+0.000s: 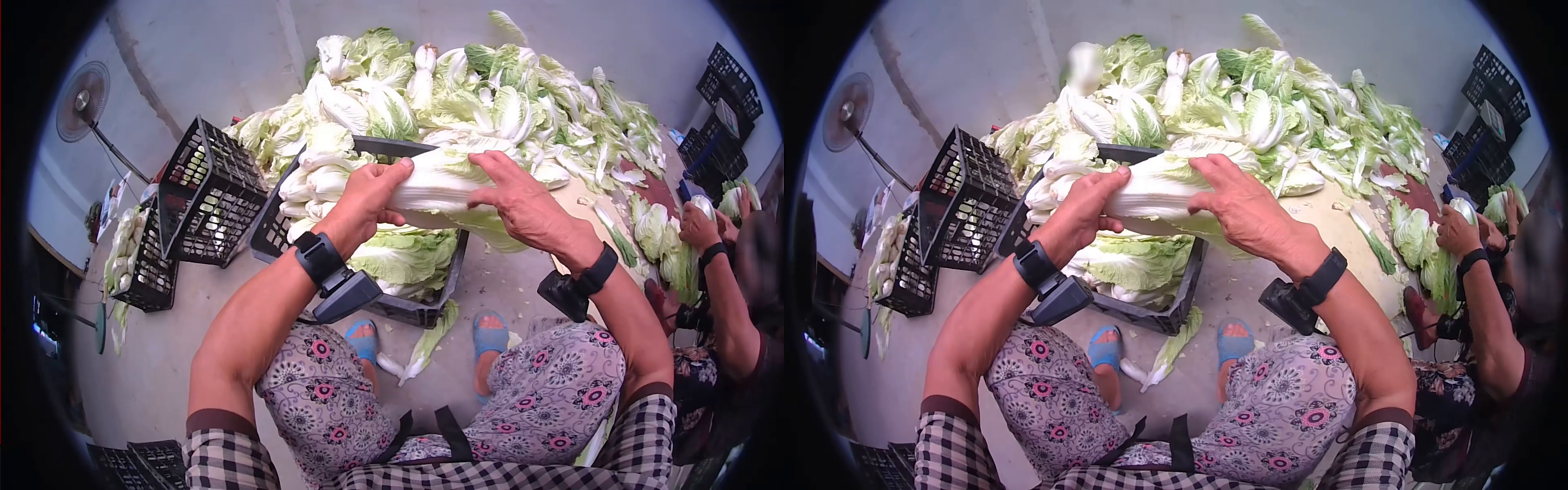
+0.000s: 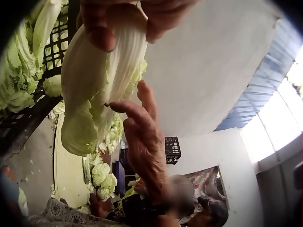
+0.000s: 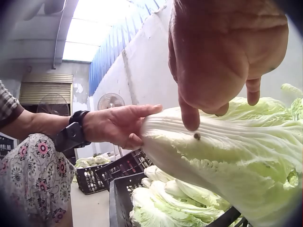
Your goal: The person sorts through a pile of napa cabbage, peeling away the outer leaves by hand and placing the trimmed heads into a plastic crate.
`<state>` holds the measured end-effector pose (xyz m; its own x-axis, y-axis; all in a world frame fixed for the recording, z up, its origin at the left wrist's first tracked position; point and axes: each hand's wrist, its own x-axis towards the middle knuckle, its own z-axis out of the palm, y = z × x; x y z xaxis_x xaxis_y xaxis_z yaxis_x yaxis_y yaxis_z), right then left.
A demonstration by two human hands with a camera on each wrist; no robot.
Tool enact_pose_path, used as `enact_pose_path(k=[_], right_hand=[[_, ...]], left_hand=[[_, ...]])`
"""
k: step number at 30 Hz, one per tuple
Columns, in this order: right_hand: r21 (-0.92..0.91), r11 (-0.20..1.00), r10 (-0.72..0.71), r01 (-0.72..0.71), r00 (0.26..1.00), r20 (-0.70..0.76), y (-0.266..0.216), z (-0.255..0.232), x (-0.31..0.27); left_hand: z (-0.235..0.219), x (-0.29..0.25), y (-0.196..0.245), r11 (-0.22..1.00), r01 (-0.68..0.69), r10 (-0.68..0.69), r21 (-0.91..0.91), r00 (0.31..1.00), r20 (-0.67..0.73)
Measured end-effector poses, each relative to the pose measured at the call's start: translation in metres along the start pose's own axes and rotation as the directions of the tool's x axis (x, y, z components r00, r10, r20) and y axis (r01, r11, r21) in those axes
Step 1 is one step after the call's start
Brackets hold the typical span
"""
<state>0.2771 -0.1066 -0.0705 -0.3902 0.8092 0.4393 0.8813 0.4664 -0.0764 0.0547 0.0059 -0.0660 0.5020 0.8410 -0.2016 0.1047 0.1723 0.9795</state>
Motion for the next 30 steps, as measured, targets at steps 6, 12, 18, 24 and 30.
enact_pose_path(k=[6, 12, 18, 24, 30], right_hand=[[-0.003, 0.990, 0.142, -0.142, 0.989, 0.029, 0.004, -0.010, -0.008], [0.020, 1.000, 0.007, -0.006, 0.999, -0.033, 0.000, -0.005, -0.012], [0.100, 0.990, 0.114, -0.103, 0.987, -0.110, 0.001, -0.011, -0.013], [0.012, 1.000, -0.011, 0.011, 0.999, -0.041, 0.005, -0.004, -0.014], [0.117, 0.982, 0.160, -0.149, 0.983, -0.090, 0.006, -0.006, -0.011]], left_hand=[[0.007, -0.001, -0.003, 0.998, -0.055, 0.055, 0.006, 0.996, -0.074], [0.011, -0.002, 0.001, 1.000, -0.023, 0.023, 0.005, 1.000, -0.007], [0.014, -0.001, -0.001, 0.999, -0.028, 0.028, 0.027, 1.000, 0.004], [0.016, 0.000, 0.001, 0.998, 0.011, -0.012, 0.056, 1.000, 0.020], [0.013, 0.002, -0.002, 0.999, -0.001, 0.003, 0.046, 0.999, -0.033]])
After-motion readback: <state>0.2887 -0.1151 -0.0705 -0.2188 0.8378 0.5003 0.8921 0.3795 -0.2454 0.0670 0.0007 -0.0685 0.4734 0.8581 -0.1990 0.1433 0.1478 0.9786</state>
